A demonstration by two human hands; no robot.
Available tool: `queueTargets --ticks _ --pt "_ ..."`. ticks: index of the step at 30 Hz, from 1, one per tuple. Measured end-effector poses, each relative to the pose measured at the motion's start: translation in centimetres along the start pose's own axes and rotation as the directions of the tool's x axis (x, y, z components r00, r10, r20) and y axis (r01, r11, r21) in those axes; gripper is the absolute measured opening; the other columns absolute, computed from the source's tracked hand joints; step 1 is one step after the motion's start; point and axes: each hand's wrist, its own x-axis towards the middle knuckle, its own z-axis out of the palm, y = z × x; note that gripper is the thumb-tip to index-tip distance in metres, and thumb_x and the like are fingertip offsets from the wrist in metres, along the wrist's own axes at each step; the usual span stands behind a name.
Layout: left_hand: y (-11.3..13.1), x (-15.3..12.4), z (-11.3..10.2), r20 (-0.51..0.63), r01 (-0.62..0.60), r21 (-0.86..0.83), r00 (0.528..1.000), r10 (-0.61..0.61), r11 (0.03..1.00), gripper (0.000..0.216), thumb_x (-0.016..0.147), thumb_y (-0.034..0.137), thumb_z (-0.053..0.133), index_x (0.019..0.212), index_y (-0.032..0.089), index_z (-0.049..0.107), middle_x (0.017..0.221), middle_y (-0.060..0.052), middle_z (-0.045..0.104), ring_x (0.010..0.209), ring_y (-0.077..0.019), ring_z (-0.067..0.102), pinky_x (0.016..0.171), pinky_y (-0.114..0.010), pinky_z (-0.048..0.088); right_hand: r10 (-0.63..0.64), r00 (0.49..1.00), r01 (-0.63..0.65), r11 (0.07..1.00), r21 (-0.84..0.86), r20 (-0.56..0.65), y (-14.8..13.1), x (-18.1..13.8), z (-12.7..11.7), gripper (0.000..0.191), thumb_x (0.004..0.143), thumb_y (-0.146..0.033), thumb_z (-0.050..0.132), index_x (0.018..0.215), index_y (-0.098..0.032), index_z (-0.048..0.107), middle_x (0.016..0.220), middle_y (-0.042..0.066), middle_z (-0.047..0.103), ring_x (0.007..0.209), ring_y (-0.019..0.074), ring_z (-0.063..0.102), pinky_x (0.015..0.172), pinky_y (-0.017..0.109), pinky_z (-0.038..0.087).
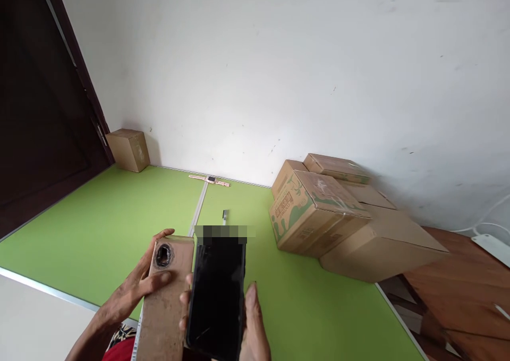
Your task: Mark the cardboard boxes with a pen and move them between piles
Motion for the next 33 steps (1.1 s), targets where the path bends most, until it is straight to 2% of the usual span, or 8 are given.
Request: queueTargets --ticks 5,8,13,18,21,29,31,33 --pt "-1.5 -1.0 -1.0 -0.029 -0.025 -0.014 0.999 0.025 1.0 0.113 0.086 0.076 0.073 0.175 0.039 0.013 0.184 -0.01 0.02 0.166 -0.0476 0.026 0.131 -0.066 0.032 -0.192 0.914 0.074 0.945 -0.319 -0.358 -0.8 2.6 -6.1 0.075 0.066 -0.081 0.089 0.107 -0.019 0.085 0.102 0.011 0.086 0.105 0.0348 0.079 0.09 0.043 0.063" --pt "-2.2 -1.5 -1.3 -0.037 -0.008 -0.055 0.999 0.006 0.998 0.114 0.089 0.074 0.072 0.176 0.039 0.009 0.186 -0.009 0.016 0.169 -0.0463 0.02 0.133 -0.066 0.029 -0.371 0.826 0.085 0.826 -0.557 -0.424 -0.6 4.9 -10.4 0.066 0.058 -0.077 0.093 0.094 -0.022 0.082 0.102 0.006 0.084 0.127 0.0333 0.07 0.102 0.038 0.058" --pt "-2.4 -2.0 -1.7 -0.073 0.009 -0.093 0.997 -0.016 0.996 0.114 0.089 0.075 0.071 0.177 0.037 0.009 0.183 -0.009 0.029 0.17 -0.0464 0.014 0.13 -0.065 0.037 -0.514 0.798 0.022 0.546 -0.837 -0.314 -0.2 7.2 -14.3 0.062 0.069 -0.084 0.073 0.08 -0.023 0.073 0.086 0.008 0.079 0.106 0.0375 0.073 0.088 0.041 0.058" --pt "-2.4 -2.0 -1.7 -0.081 0.017 -0.081 0.996 -0.024 0.997 0.115 0.089 0.077 0.07 0.177 0.037 0.009 0.184 -0.008 0.028 0.17 -0.0458 0.015 0.131 -0.065 0.035 -0.573 0.782 -0.105 0.265 -0.959 -0.244 0.0 7.8 -15.2 0.059 0.081 -0.081 0.049 0.085 -0.025 0.068 0.081 0.011 0.077 0.08 0.0362 0.072 0.077 0.046 0.054" --pt "-2.7 -1.8 -1.4 -0.101 -0.012 -0.094 0.995 0.002 0.996 0.113 0.089 0.075 0.072 0.177 0.038 0.013 0.185 -0.007 0.025 0.169 -0.0448 0.021 0.134 -0.064 0.03 -0.636 0.755 -0.098 0.127 -0.987 -0.156 0.5 7.9 -15.7 0.058 0.084 -0.076 0.045 0.093 -0.024 0.067 0.091 0.017 0.079 0.086 0.0395 0.074 0.083 0.05 0.055" --pt "-3.8 -1.5 -1.6 -0.098 -0.078 -0.05 0.993 0.073 0.996 0.097 0.097 0.079 0.057 0.177 0.04 0.019 0.188 -0.002 0.011 0.173 -0.0416 0.001 0.136 -0.069 0.012 -0.711 0.702 -0.036 -0.108 -0.994 0.052 1.4 7.3 -16.3 0.103 0.083 -0.103 0.025 0.103 -0.013 0.072 0.096 0.026 0.074 0.102 0.0496 0.071 0.1 0.068 0.053" --pt "-4.0 -1.4 -1.7 -0.121 -0.057 -0.078 0.991 0.047 0.995 0.091 0.099 0.082 0.049 0.176 0.04 0.022 0.188 -0.003 0.012 0.172 -0.0417 0.003 0.136 -0.07 0.012 -0.718 0.69 0.017 -0.11 -0.994 0.091 1.6 6.4 -15.3 0.097 0.088 -0.098 0.035 0.114 -0.013 0.072 0.109 0.027 0.076 0.111 0.0489 0.071 0.101 0.067 0.056" --pt "-4.1 -1.4 -1.6 -0.16 -0.047 -0.121 0.987 0.027 0.992 0.088 0.1 0.083 0.046 0.174 0.039 0.03 0.187 -0.003 0.016 0.172 -0.0426 0.007 0.135 -0.069 0.017 -0.659 0.738 0.142 -0.052 -0.988 0.141 2.7 5.0 -13.6 0.077 0.095 -0.082 0.051 0.131 -0.016 0.069 0.129 0.025 0.074 0.12 0.0441 0.072 0.097 0.058 0.063"
